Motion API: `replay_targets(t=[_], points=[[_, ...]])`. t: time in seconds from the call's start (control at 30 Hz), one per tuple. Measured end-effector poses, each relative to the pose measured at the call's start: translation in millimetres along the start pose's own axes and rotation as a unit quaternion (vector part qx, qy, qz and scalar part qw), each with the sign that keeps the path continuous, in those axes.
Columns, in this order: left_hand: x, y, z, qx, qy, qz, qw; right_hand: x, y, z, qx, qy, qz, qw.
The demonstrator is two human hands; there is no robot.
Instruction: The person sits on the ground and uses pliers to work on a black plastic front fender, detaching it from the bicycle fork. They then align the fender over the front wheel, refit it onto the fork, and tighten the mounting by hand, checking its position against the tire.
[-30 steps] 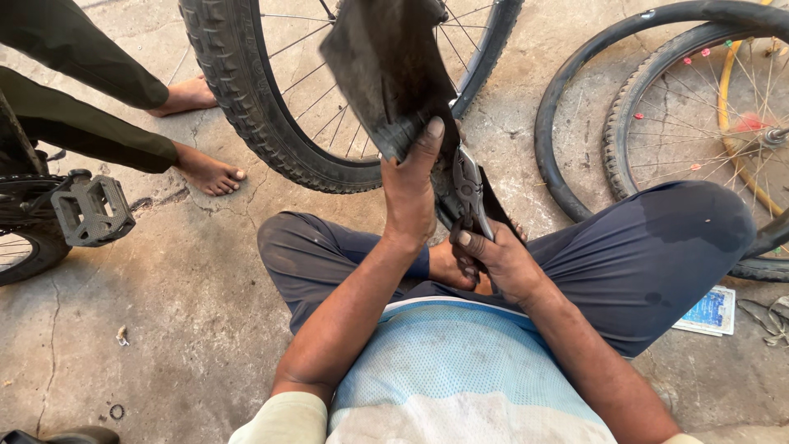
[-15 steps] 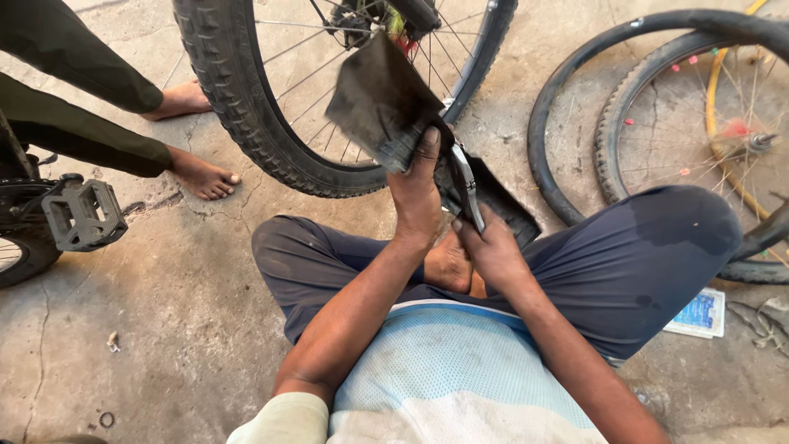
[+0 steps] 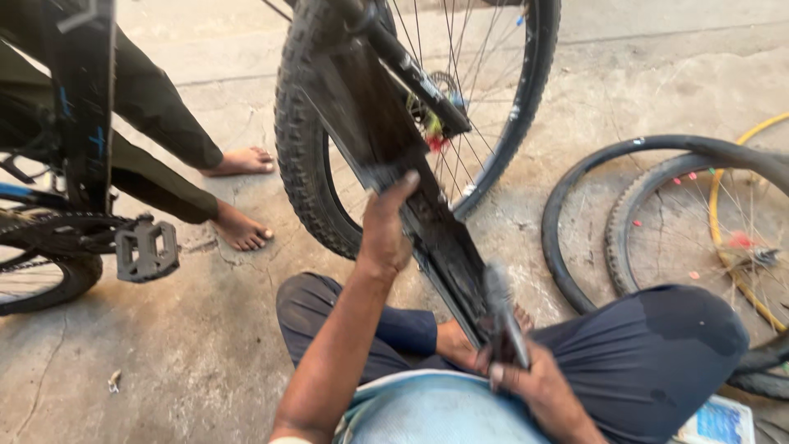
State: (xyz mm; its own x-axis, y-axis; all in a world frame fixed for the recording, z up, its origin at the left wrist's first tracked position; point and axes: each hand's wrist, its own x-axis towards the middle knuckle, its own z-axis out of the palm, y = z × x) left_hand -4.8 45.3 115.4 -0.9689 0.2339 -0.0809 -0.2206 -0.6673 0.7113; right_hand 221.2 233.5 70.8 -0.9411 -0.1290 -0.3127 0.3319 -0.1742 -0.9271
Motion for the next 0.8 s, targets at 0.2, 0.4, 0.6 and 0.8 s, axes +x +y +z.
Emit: replay_targets(t=[0.2, 0.4, 0.6, 0.8], points=[[-20, 35, 38, 0.018, -0.13, 0.037, 0.991, 19, -84, -27, -0.176, 0.206, -0.076, 0.96], [-37, 53, 55, 0.043, -0.17, 0.033, 0.984, 30, -148, -48, -0.522, 0.142, -0.183, 0.821], [-39, 50, 49, 0.087, -0.155, 0.075, 0.981, 29, -169, -44, -0.632, 0.088, -0.198, 0.744], [-41, 43, 48, 0.14, -0.166, 0.087, 0.972, 29, -180, -45, -0.69, 0.09, -0.14, 0.704]])
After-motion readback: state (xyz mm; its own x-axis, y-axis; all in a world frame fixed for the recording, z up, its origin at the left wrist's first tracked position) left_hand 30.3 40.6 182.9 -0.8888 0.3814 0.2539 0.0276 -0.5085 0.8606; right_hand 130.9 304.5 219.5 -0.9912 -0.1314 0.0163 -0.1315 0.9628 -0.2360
